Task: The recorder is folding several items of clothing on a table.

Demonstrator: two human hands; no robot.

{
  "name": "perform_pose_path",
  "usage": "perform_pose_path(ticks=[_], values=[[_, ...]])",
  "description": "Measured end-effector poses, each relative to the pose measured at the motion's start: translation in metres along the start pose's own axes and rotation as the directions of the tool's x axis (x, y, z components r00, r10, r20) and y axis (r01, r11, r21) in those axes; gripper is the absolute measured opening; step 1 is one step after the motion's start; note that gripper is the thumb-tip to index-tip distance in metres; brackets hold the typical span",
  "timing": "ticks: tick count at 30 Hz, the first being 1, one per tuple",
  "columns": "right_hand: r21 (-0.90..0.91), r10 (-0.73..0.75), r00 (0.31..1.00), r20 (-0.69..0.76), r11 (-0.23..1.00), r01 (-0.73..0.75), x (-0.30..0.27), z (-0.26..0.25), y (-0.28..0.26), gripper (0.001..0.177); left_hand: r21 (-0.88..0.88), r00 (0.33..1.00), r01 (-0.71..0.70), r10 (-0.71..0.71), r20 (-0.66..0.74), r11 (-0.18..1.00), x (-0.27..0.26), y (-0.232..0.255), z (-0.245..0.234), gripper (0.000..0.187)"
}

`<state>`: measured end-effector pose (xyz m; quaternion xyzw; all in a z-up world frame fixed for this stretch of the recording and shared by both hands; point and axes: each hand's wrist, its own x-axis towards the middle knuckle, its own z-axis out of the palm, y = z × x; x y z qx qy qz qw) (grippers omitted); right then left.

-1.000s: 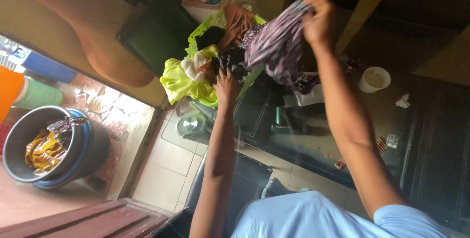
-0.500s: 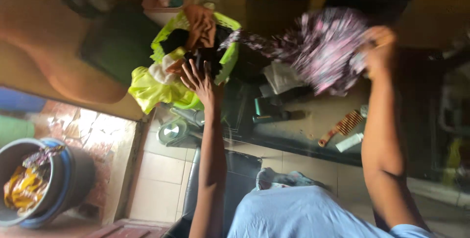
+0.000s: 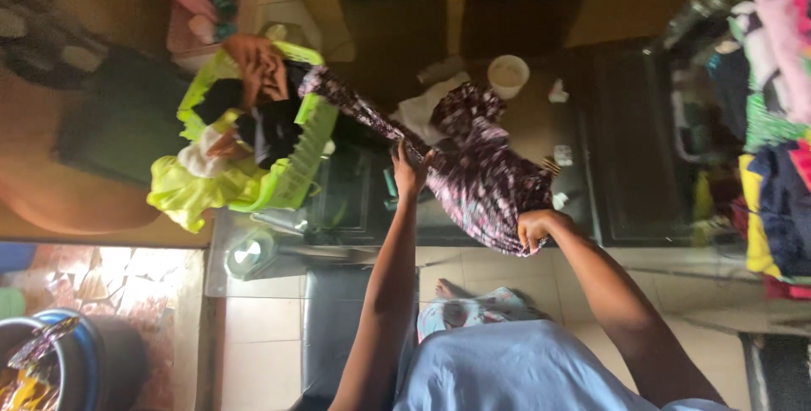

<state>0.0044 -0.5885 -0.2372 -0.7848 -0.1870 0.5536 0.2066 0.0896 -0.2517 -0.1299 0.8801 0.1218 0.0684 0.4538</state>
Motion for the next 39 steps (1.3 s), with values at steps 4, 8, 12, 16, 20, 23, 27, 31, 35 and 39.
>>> perform_pose_path(ticks=[4, 8, 12, 16, 20, 23, 27, 31, 35, 39], values=[[0.054, -0.041, 0.998, 0.057, 0.998, 0.038, -0.017, 0.023, 0.033, 0.030, -0.035, 0.984, -0.163, 0.165, 0.065, 0.986, -0.016, 0.004, 0.060, 0.072], [0.559, 0.069, 0.966, -0.250, 0.825, 0.086, -0.047, 0.016, 0.053, 0.031, 0.237, 0.829, -0.381, 0.216, 0.515, 0.894, -0.068, 0.008, 0.114, 0.027], [0.434, 0.129, 0.636, -0.761, 0.829, 0.352, 0.014, 0.025, 0.132, 0.028, 0.051, 0.754, -0.433, 0.331, 0.568, 0.900, -0.145, 0.032, 0.124, 0.034], [0.190, 0.011, 0.333, -0.943, 0.838, 0.511, 0.027, 0.035, 0.125, 0.042, -0.180, 0.664, -0.203, 0.271, 0.697, 0.962, -0.188, 0.033, 0.114, 0.041], [0.203, 0.087, 0.271, -0.959, 0.877, 0.436, 0.054, 0.046, 0.152, 0.037, -0.369, 0.809, 0.020, 0.202, 0.553, 0.929, -0.209, -0.014, 0.105, 0.035], [0.481, 0.329, 0.364, -0.871, 0.715, 0.507, 0.000, 0.030, 0.136, 0.021, -0.250, 0.989, 0.070, -0.099, -0.107, 0.966, -0.216, -0.039, 0.066, 0.024], [0.398, 0.367, 0.198, -0.909, 0.624, 0.672, -0.053, 0.015, 0.158, 0.011, -0.302, 0.872, 0.242, -0.344, -0.349, 0.922, -0.230, -0.058, 0.011, 0.027], [0.493, 0.627, 0.279, -0.727, 0.195, 0.848, -0.127, 0.007, 0.121, 0.012, -0.137, 0.759, 0.401, -0.412, -0.504, 0.906, -0.247, -0.045, -0.016, 0.027], [0.528, 0.569, 0.449, -0.689, -0.030, 0.849, -0.097, 0.023, 0.127, 0.003, 0.477, 0.836, 0.175, 0.126, -0.533, 0.862, -0.265, 0.015, -0.017, 0.056], [0.532, 0.221, 0.488, -0.844, 0.236, 0.813, -0.116, 0.060, 0.054, 0.012, 0.325, 0.890, -0.136, 0.260, -0.375, 0.936, -0.255, 0.004, 0.039, 0.052]])
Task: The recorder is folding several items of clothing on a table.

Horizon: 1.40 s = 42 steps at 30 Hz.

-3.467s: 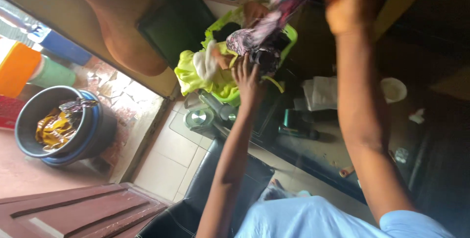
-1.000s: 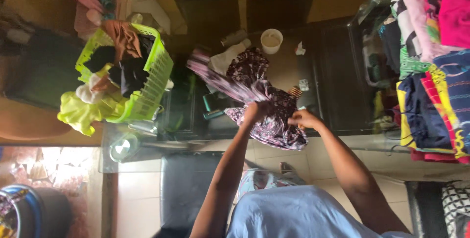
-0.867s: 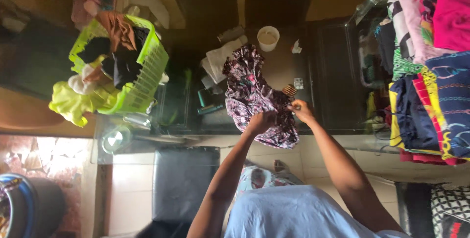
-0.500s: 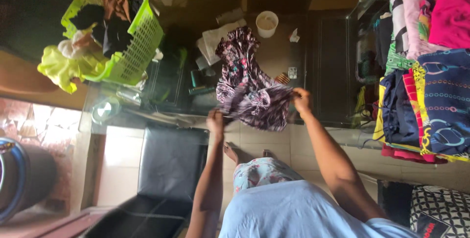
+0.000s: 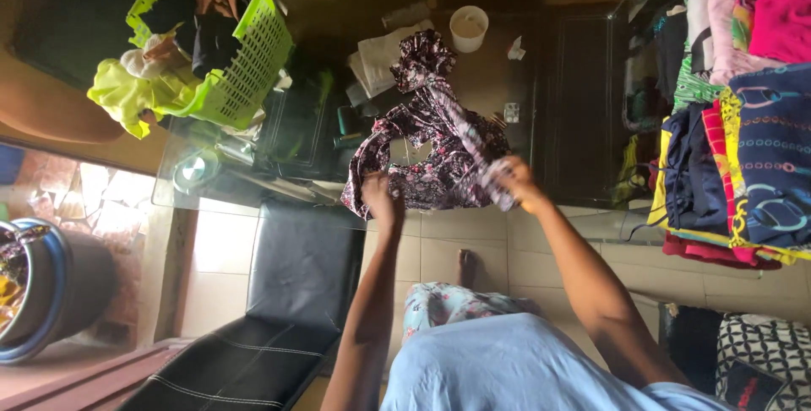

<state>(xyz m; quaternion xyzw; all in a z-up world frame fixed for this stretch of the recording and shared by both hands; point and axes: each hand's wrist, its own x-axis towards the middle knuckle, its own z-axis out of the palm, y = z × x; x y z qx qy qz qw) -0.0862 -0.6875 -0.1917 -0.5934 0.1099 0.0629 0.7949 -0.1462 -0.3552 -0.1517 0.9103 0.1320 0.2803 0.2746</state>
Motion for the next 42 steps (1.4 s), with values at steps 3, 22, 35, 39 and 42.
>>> perform_pose_path(ticks=[3, 22, 35, 39, 42], values=[[-0.506, 0.267, 0.810, 0.521, 0.862, 0.042, -0.016, 0.011, 0.043, 0.025, -0.188, 0.932, 0.026, 0.044, 0.360, 0.982, -0.003, 0.031, 0.011, 0.055], [-0.510, -0.432, 0.851, 0.300, 0.681, 0.526, -0.016, 0.076, 0.113, 0.013, -0.369, 0.833, -0.022, 0.220, 0.507, 0.929, -0.068, 0.031, -0.042, 0.026], [-0.771, 0.438, 0.643, 0.628, 0.460, 0.440, -0.147, 0.059, 0.039, 0.016, -0.202, 0.715, 0.527, -0.302, 0.631, 0.825, -0.020, 0.013, 0.041, 0.055], [-0.563, 0.209, 0.915, 0.344, 0.826, 0.023, -0.088, 0.067, 0.059, 0.022, -0.209, 0.739, 0.525, -0.321, 0.592, 0.825, -0.029, 0.028, 0.013, 0.041], [-0.287, 0.223, 0.975, -0.019, 0.932, -0.219, -0.066, 0.101, 0.019, 0.051, -0.615, 0.768, 0.631, -0.269, 0.581, 0.473, -0.049, 0.051, -0.015, 0.021]])
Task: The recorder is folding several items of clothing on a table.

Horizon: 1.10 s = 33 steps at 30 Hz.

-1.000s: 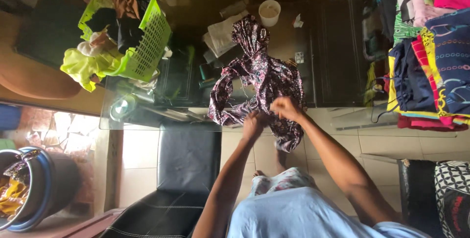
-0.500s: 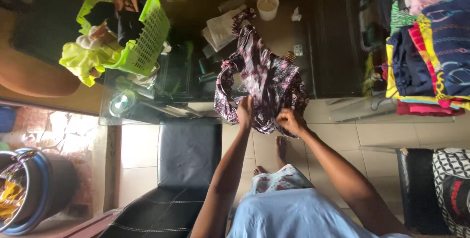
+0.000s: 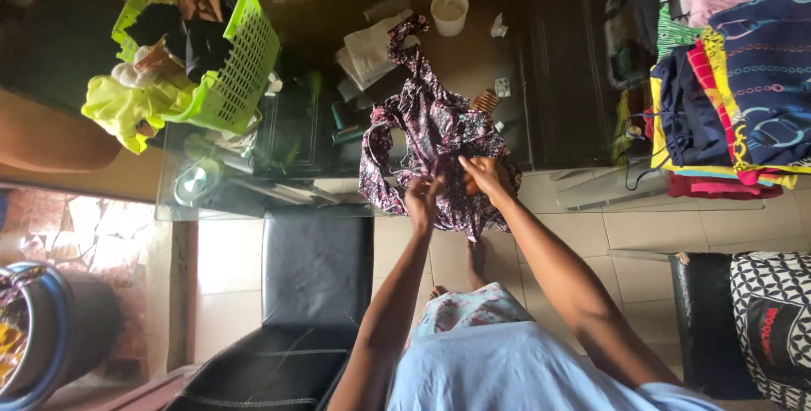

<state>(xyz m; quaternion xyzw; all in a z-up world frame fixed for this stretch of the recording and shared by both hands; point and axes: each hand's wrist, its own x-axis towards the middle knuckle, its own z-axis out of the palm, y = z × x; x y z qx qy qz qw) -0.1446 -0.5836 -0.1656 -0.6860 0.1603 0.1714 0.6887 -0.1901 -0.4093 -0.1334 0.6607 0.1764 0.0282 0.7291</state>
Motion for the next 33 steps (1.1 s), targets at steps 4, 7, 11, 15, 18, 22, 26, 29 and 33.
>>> perform_pose_path(ticks=[4, 7, 11, 15, 18, 22, 26, 29, 33], values=[[0.010, 0.090, 0.992, 0.093, 0.996, -0.091, 0.027, 0.011, 0.014, 0.027, -0.324, 0.993, 0.084, -0.054, 0.101, 0.942, -0.038, 0.016, 0.000, 0.023], [0.207, -0.113, 0.981, 0.156, 0.975, 0.080, 0.041, 0.009, 0.038, 0.017, -0.085, 0.982, 0.106, -0.091, 0.168, 0.991, -0.038, -0.017, -0.014, 0.023], [0.631, -0.045, 0.973, 0.226, 0.768, -0.111, 0.014, 0.001, 0.013, 0.012, 0.191, 0.910, 0.202, -0.257, 0.327, 0.961, -0.025, -0.050, -0.032, 0.035], [0.701, -0.101, 0.961, 0.258, 0.704, -0.114, -0.020, -0.003, -0.027, 0.009, 0.451, 0.905, -0.425, 0.377, 0.196, 0.785, -0.018, -0.022, -0.023, 0.036], [0.731, -0.147, 0.958, 0.246, 0.677, -0.083, -0.026, -0.011, -0.031, 0.009, 0.280, 0.978, -0.117, 0.160, -0.133, 0.953, -0.019, 0.017, -0.013, 0.032], [0.526, -0.127, 0.962, 0.242, 0.850, -0.020, -0.033, -0.010, -0.027, 0.015, 0.041, 0.981, 0.016, -0.024, 0.190, 0.999, 0.001, -0.022, -0.001, 0.030], [0.272, -0.244, 0.939, 0.241, 0.946, 0.176, -0.022, -0.014, -0.006, 0.018, -0.325, 0.946, 0.128, -0.017, 0.324, 0.937, 0.001, -0.023, 0.009, 0.025], [0.285, -0.097, 0.995, 0.012, 0.954, 0.090, -0.034, -0.015, -0.024, 0.017, -0.303, 0.985, 0.116, -0.071, 0.155, 0.946, 0.004, -0.010, 0.001, 0.028], [0.263, -0.107, 0.994, -0.032, 0.958, 0.111, -0.040, -0.023, -0.028, 0.020, -0.347, 0.990, 0.090, -0.045, 0.137, 0.933, 0.011, 0.001, -0.014, 0.032]])
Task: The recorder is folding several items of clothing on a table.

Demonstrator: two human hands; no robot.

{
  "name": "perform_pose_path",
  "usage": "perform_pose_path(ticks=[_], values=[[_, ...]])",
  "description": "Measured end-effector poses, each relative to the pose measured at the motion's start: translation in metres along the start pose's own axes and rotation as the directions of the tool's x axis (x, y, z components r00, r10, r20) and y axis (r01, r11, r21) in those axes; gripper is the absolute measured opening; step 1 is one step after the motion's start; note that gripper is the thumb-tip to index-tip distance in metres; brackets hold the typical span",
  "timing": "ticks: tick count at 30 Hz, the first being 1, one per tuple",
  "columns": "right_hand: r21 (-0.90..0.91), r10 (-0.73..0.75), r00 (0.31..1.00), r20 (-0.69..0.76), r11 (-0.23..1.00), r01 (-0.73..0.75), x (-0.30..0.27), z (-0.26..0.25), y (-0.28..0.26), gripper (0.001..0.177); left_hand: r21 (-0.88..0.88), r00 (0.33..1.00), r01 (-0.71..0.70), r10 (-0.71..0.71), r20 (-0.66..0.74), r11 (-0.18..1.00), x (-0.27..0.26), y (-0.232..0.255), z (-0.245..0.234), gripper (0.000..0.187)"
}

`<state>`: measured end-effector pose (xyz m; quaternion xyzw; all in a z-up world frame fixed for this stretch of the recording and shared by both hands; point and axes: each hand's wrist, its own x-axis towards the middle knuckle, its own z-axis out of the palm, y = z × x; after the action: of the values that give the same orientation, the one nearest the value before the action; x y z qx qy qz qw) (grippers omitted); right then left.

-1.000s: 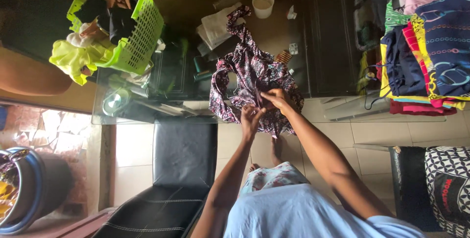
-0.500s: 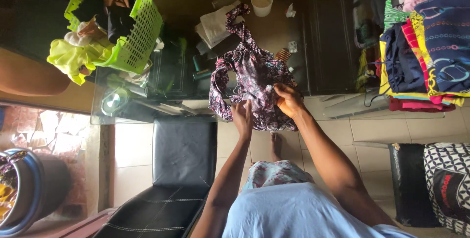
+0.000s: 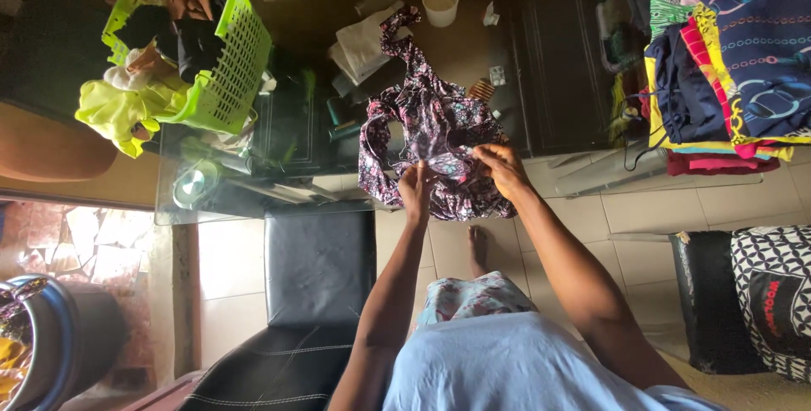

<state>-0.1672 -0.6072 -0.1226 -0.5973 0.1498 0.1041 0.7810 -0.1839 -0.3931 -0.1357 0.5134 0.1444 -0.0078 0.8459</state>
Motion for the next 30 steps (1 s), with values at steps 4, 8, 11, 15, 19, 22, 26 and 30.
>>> perform_pose_path(ticks=[4, 8, 11, 15, 19, 22, 26, 30], values=[[0.139, 0.058, 0.990, 0.131, 0.987, -0.076, -0.002, 0.009, 0.006, 0.020, 0.045, 0.991, -0.041, 0.046, -0.128, 0.998, 0.006, 0.007, 0.000, 0.035], [0.033, -0.118, 0.988, 0.104, 0.993, 0.115, 0.017, 0.006, 0.039, 0.021, 0.026, 0.956, -0.071, 0.076, -0.284, 0.997, 0.023, 0.000, -0.010, 0.039], [0.083, -0.142, 0.989, -0.038, 0.986, 0.145, 0.017, 0.005, 0.022, 0.014, -0.156, 0.914, -0.121, 0.049, -0.403, 0.980, 0.039, 0.004, -0.025, 0.036], [0.223, -0.159, 0.936, -0.315, 0.946, 0.236, 0.016, -0.035, -0.043, 0.003, 0.393, 0.874, 0.114, 0.096, -0.476, 0.912, 0.068, 0.020, -0.100, 0.055], [0.268, -0.166, 0.763, -0.625, 0.872, 0.409, 0.050, -0.159, -0.040, 0.005, 0.587, 0.875, 0.057, 0.243, -0.419, 0.807, 0.053, 0.072, -0.140, 0.042], [0.019, -0.260, 0.651, -0.713, 0.921, 0.389, 0.038, -0.175, -0.054, 0.009, 0.674, 0.835, 0.065, 0.330, -0.441, 0.736, 0.047, 0.072, -0.150, 0.037], [-0.740, -0.836, 0.404, -0.372, 0.530, 0.414, 0.056, -0.180, 0.009, 0.028, 0.969, 0.712, -0.082, 0.694, -0.106, 0.232, 0.021, 0.061, -0.106, 0.030], [-0.359, -0.717, 0.650, -0.253, 0.693, 0.625, 0.057, -0.065, 0.031, 0.020, 0.588, 0.750, -0.568, 0.656, 0.082, 0.576, 0.024, 0.014, -0.050, 0.026]])
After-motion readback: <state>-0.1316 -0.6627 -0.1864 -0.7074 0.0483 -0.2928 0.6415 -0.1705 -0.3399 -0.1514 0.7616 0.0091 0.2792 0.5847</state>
